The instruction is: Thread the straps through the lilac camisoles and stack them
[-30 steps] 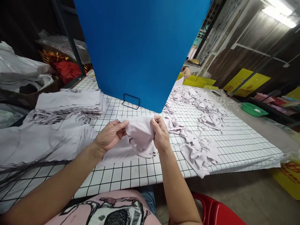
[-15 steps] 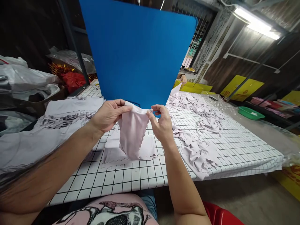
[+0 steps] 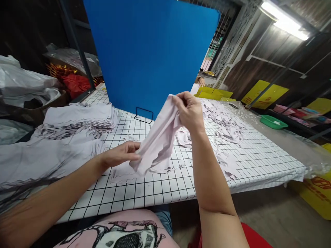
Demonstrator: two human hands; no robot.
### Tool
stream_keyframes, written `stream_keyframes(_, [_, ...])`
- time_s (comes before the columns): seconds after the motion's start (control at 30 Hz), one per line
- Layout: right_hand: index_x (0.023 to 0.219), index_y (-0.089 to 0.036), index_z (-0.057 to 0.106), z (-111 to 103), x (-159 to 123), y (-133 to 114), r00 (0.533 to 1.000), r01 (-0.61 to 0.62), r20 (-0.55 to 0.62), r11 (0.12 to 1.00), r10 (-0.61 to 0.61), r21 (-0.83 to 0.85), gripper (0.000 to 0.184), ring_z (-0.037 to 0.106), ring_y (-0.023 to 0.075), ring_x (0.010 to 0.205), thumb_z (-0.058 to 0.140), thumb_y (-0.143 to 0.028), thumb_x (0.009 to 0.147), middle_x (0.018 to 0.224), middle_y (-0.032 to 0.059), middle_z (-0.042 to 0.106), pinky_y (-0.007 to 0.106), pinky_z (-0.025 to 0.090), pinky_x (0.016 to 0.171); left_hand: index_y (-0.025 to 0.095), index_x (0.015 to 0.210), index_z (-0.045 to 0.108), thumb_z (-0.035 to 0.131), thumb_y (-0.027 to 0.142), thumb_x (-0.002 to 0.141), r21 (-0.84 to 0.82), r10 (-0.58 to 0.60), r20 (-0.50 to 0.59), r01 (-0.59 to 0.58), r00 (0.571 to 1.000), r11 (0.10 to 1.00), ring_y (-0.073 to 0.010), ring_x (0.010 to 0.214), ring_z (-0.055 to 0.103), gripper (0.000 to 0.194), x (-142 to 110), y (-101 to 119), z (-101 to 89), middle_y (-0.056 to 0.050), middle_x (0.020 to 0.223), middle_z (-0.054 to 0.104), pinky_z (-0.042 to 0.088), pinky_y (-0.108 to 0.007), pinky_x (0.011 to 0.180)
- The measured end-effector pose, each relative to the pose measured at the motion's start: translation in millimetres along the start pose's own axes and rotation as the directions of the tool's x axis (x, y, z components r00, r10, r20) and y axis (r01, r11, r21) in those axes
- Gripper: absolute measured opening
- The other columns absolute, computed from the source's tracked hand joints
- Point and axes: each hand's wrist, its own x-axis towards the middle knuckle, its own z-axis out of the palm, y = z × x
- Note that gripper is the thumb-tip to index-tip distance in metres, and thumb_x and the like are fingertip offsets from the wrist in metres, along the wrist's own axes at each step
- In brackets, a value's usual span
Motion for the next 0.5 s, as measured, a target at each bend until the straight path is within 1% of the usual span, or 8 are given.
stream_keyframes(0.03, [0.078, -0.020, 0.062, -7.7, 1.3, 4.5, 1.000, -0.014, -0.022, 1.000, 0.014, 0.015, 0.024, 0.049, 0.0099, 0.063, 0.068, -0.043, 0.085, 0.070, -0.0017, 0.055, 0.023, 0.038, 0.055, 0.012, 0.105, 0.068, 0.077, 0.036, 0.077, 0.029, -0.034, 0.029, 0.034, 0.999, 0.999, -0.0186, 0.084, 0.067, 0.038, -9.8, -2.3, -7.7, -0.010, 0.097, 0.071, 0.053, -0.025, 0.068])
stream_keyframes(0.1, [0.079, -0.021, 0.062, -19.5, -1.6, 12.2, 0.997, -0.063, -0.041, 0.997, 0.065, 0.043, 0.023, 0.048, 0.0095, 0.061, 0.069, -0.042, 0.084, 0.070, -0.0017, 0.054, 0.023, 0.038, 0.054, 0.014, 0.100, 0.070, 0.078, 0.034, 0.075, 0.062, -0.063, 0.013, 0.062, 0.998, 0.996, -0.0162, 0.074, 0.066, 0.034, -28.8, 2.8, -24.5, -0.007, 0.090, 0.072, 0.052, -0.022, 0.062])
stream_keyframes(0.2, [0.079, -0.021, 0.062, -25.9, -15.6, 20.4, 0.987, -0.160, -0.012, 0.982, 0.162, 0.103, 0.023, 0.048, 0.0098, 0.060, 0.070, -0.043, 0.083, 0.070, -0.0014, 0.054, 0.023, 0.038, 0.052, 0.014, 0.084, 0.071, 0.078, 0.034, 0.073, 0.121, -0.027, -0.083, 0.037, 0.996, 0.992, -0.0127, 0.064, 0.062, 0.024, -53.0, 25.6, -47.9, -0.003, 0.076, 0.070, 0.049, -0.020, 0.058])
stream_keyframes(0.27, [0.079, -0.021, 0.062, -25.0, -25.8, 24.3, 0.976, -0.219, 0.027, 0.964, 0.217, 0.154, 0.023, 0.049, 0.0104, 0.062, 0.070, -0.042, 0.081, 0.071, -0.0012, 0.054, 0.023, 0.039, 0.053, 0.013, 0.082, 0.072, 0.077, 0.034, 0.074, 0.194, -0.013, -0.151, 0.043, 0.988, 0.980, -0.0129, 0.065, 0.062, 0.023, -64.1, 42.9, -59.0, -0.003, 0.074, 0.070, 0.049, -0.021, 0.062])
stream_keyframes(0.33, [0.079, -0.022, 0.061, -23.1, -32.1, 27.0, 0.962, -0.274, 0.042, 0.938, 0.271, 0.211, 0.022, 0.050, 0.0107, 0.063, 0.070, -0.042, 0.080, 0.072, -0.0013, 0.055, 0.023, 0.041, 0.055, 0.012, 0.086, 0.072, 0.075, 0.034, 0.076, 0.287, -0.036, -0.210, 0.097, 0.977, 0.953, -0.0142, 0.070, 0.063, 0.024, -69.9, 58.2, -66.1, -0.004, 0.078, 0.071, 0.050, -0.022, 0.067])
stream_keyframes(0.4, [0.079, -0.023, 0.060, -21.9, -33.3, 28.2, 0.950, -0.307, 0.033, 0.916, 0.309, 0.258, 0.022, 0.052, 0.0111, 0.066, 0.071, -0.042, 0.080, 0.074, -0.0014, 0.056, 0.023, 0.043, 0.057, 0.011, 0.087, 0.072, 0.072, 0.034, 0.078, 0.396, -0.038, -0.290, 0.156, 0.956, 0.905, -0.0125, 0.074, 0.061, 0.024, -70.6, 71.6, -70.1, -0.004, 0.082, 0.070, 0.048, -0.020, 0.070])
stream_keyframes(0.43, [0.079, -0.024, 0.060, -21.7, -32.0, 27.9, 0.948, -0.312, 0.029, 0.911, 0.316, 0.269, 0.022, 0.053, 0.0115, 0.068, 0.071, -0.043, 0.080, 0.076, -0.0014, 0.057, 0.023, 0.045, 0.058, 0.010, 0.086, 0.072, 0.071, 0.034, 0.079, 0.453, -0.014, -0.339, 0.176, 0.941, 0.874, -0.0110, 0.077, 0.060, 0.024, -69.7, 78.2, -71.3, -0.003, 0.087, 0.070, 0.047, -0.018, 0.071])
stream_keyframes(0.5, [0.080, -0.024, 0.059, -21.8, -27.5, 25.6, 0.952, -0.301, 0.030, 0.918, 0.304, 0.259, 0.024, 0.054, 0.0128, 0.070, 0.070, -0.046, 0.081, 0.078, -0.0009, 0.058, 0.025, 0.047, 0.060, 0.010, 0.088, 0.071, 0.068, 0.033, 0.081, 0.540, 0.079, -0.436, 0.190, 0.896, 0.820, -0.0087, 0.083, 0.057, 0.024, -67.2, 92.2, -72.6, -0.002, 0.098, 0.069, 0.044, -0.015, 0.074])
